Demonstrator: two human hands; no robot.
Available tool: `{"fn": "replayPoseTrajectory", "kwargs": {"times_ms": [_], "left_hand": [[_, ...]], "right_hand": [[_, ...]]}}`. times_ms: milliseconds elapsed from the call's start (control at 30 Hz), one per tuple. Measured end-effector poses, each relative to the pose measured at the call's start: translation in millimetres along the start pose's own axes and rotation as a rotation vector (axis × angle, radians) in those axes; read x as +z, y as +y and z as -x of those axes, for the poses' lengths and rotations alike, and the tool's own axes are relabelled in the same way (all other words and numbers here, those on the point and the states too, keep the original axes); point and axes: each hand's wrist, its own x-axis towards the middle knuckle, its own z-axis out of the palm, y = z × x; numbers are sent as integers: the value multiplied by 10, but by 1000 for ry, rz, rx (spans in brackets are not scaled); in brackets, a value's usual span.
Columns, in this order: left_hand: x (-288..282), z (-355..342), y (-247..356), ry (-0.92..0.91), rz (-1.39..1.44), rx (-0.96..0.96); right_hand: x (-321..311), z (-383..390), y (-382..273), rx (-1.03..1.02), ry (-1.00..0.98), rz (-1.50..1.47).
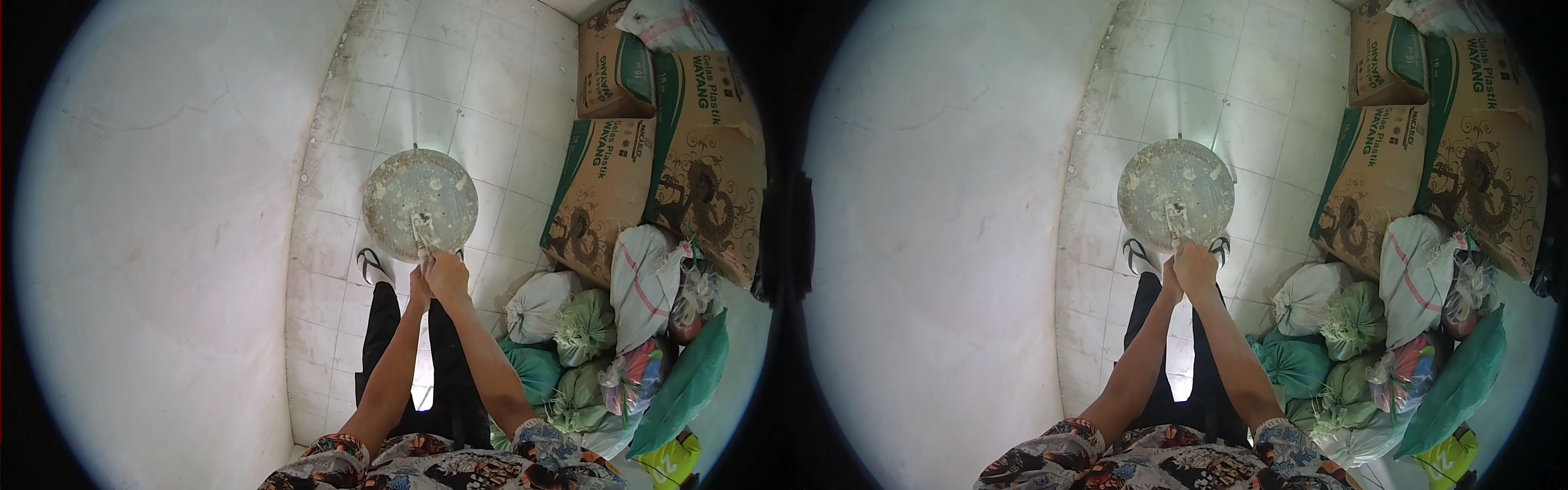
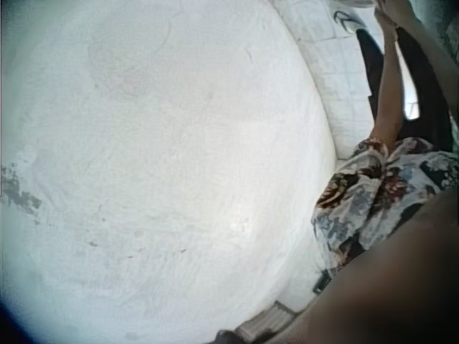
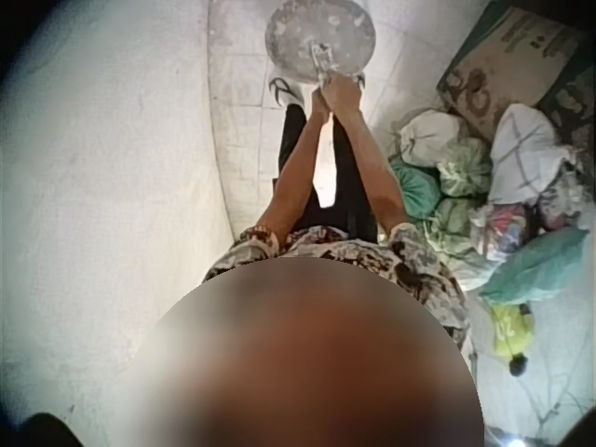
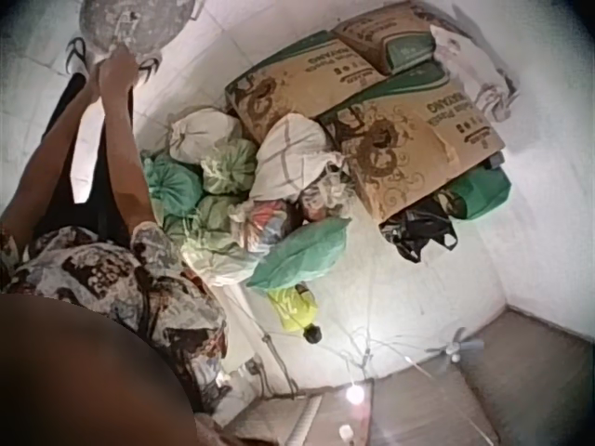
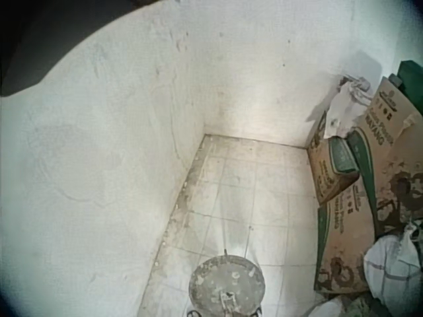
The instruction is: The person applies plaster to a damaged section of a white wall using a scraper.
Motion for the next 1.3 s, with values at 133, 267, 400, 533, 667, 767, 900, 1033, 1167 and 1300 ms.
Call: {"fn": "replayPoseTrajectory", "kwargs": {"times_ms": [133, 267, 400, 533, 667, 767, 900, 1033, 1167, 1300], "left_hand": [[112, 53, -23, -100, -51, -8], [-23, -2, 12, -9, -32, 57], [-14, 15, -20, -160, -154, 48], [35, 49, 64, -62, 5, -38], [135, 160, 99, -115, -54, -72], [-86, 45, 90, -117, 44, 1], [14, 71, 47, -164, 1, 28], [18, 100, 81, -127, -30, 85], [96, 130, 87, -111, -139, 74], [126, 201, 197, -96, -115, 38]], "right_hand": [[22, -127, 49, -35, 102, 4], [26, 41, -78, -55, 26, 8], [89, -105, -9, -97, 132, 21], [113, 80, 28, -79, 77, -2], [108, -126, 89, -75, 122, -1], [128, 19, -112, -54, 52, -6], [139, -78, -5, -59, 75, -11], [147, -77, -67, -84, 71, -3], [151, -98, 52, -24, 69, -13], [132, -104, 117, -70, 126, -81]]}}
